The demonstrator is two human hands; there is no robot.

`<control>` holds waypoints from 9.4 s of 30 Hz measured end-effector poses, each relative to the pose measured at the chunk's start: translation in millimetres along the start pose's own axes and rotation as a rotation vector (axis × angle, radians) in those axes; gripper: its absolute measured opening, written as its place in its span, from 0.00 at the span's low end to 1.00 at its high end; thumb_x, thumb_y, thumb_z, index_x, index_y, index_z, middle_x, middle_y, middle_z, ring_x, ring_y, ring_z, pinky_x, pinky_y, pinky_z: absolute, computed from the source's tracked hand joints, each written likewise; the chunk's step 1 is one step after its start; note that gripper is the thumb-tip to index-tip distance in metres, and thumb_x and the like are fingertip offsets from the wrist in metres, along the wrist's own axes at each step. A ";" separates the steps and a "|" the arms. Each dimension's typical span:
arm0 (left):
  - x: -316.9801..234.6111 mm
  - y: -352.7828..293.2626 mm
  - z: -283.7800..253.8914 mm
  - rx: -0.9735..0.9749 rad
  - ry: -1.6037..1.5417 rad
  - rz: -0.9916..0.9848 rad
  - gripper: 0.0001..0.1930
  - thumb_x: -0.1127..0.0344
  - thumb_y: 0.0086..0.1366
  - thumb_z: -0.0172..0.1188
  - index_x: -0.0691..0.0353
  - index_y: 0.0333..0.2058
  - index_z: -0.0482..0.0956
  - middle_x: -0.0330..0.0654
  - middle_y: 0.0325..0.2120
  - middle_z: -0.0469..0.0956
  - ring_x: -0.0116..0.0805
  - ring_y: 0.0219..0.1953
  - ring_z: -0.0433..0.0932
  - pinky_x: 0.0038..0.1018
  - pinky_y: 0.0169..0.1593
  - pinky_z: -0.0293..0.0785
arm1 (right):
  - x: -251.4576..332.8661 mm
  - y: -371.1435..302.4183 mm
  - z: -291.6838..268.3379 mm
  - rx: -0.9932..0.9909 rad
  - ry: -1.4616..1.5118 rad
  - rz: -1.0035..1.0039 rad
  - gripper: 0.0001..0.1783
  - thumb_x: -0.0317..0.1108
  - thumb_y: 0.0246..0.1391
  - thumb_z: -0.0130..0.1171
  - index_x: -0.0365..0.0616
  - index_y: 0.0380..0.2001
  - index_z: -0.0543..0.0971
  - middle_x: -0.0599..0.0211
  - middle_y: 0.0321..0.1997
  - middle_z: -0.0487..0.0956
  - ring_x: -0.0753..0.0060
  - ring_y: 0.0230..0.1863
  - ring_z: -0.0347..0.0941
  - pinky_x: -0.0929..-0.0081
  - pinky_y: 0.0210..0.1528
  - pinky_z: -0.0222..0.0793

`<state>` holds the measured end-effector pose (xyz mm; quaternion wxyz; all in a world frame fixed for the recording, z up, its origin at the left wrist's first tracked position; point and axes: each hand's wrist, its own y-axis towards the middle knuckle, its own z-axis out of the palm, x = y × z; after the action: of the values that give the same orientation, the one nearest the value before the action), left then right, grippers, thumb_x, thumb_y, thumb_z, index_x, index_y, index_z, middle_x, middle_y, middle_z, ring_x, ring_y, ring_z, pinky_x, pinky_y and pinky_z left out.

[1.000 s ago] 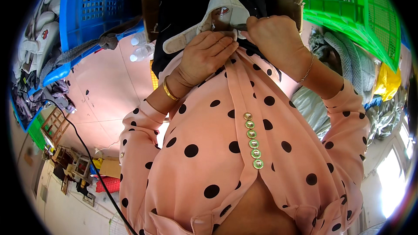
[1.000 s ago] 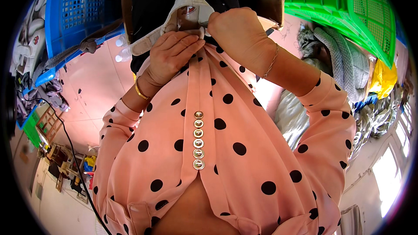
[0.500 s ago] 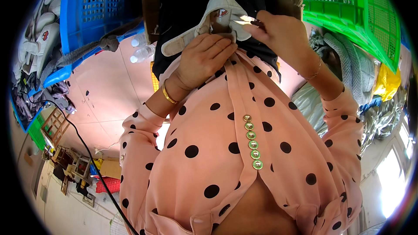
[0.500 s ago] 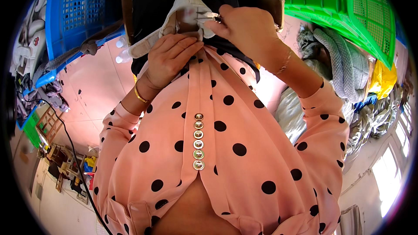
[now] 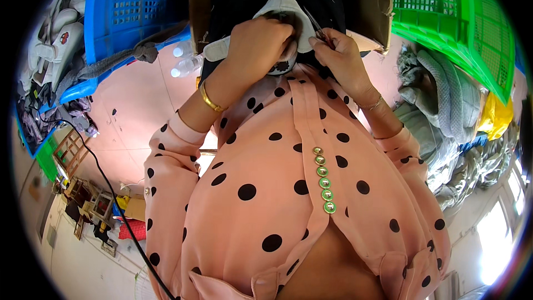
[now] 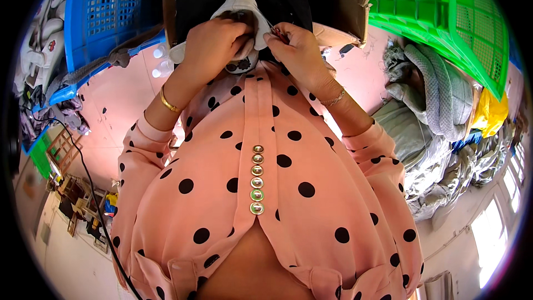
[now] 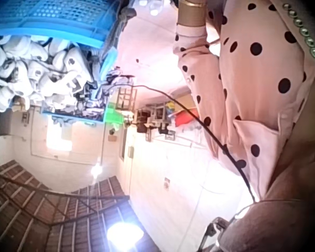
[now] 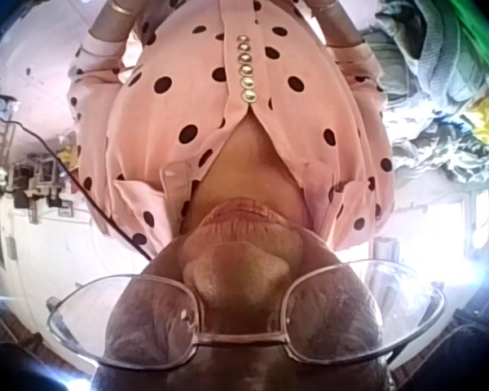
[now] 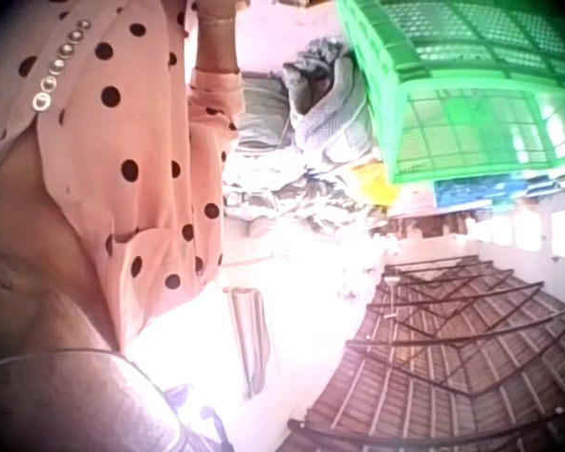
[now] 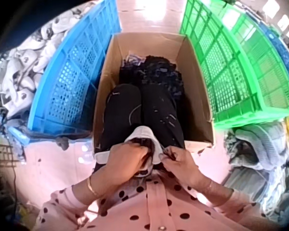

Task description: The person sits on the floor and uses scissors to trim loose threads and excess fabric from the edges of white slippers. They handle the slippers one by one, turning them over to access different sides and carefully cutting away small imperfections.

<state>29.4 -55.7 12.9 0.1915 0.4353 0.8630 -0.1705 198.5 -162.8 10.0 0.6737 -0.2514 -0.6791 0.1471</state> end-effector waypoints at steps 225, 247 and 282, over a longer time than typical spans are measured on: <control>-22.6 31.5 -158.5 -0.950 -0.445 0.173 0.05 0.77 0.61 0.63 0.69 0.37 0.82 0.42 0.26 0.81 0.20 0.28 0.74 0.20 0.33 0.71 | 228.5 71.5 -139.1 -1.087 -0.638 -0.822 0.18 0.47 0.58 0.61 0.41 0.37 0.82 0.66 0.15 0.76 0.66 0.15 0.73 0.71 0.19 0.67; 5.9 26.1 -110.5 -0.669 0.489 0.650 0.09 0.64 0.51 0.63 0.50 0.34 0.84 0.28 0.39 0.77 0.34 0.58 0.68 0.43 0.64 0.62 | 202.8 31.3 -38.8 0.094 0.116 -0.274 0.38 0.52 0.46 0.68 0.33 0.51 0.69 0.76 0.29 0.68 0.90 0.21 0.56 0.88 0.18 0.49; -28.5 46.3 -152.2 -0.621 -0.954 0.145 0.07 0.73 0.65 0.59 0.68 0.40 0.81 0.44 0.34 0.82 0.29 0.37 0.80 0.23 0.43 0.75 | 196.0 28.0 -46.8 -0.390 0.278 -0.563 0.30 0.41 0.49 0.64 0.34 0.51 0.69 0.67 0.42 0.75 0.74 0.40 0.71 0.75 0.46 0.68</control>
<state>55.1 20.9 152.8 0.6898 0.2917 0.6586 -0.0731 255.5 -40.3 162.1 0.7130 -0.1959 -0.6390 -0.2121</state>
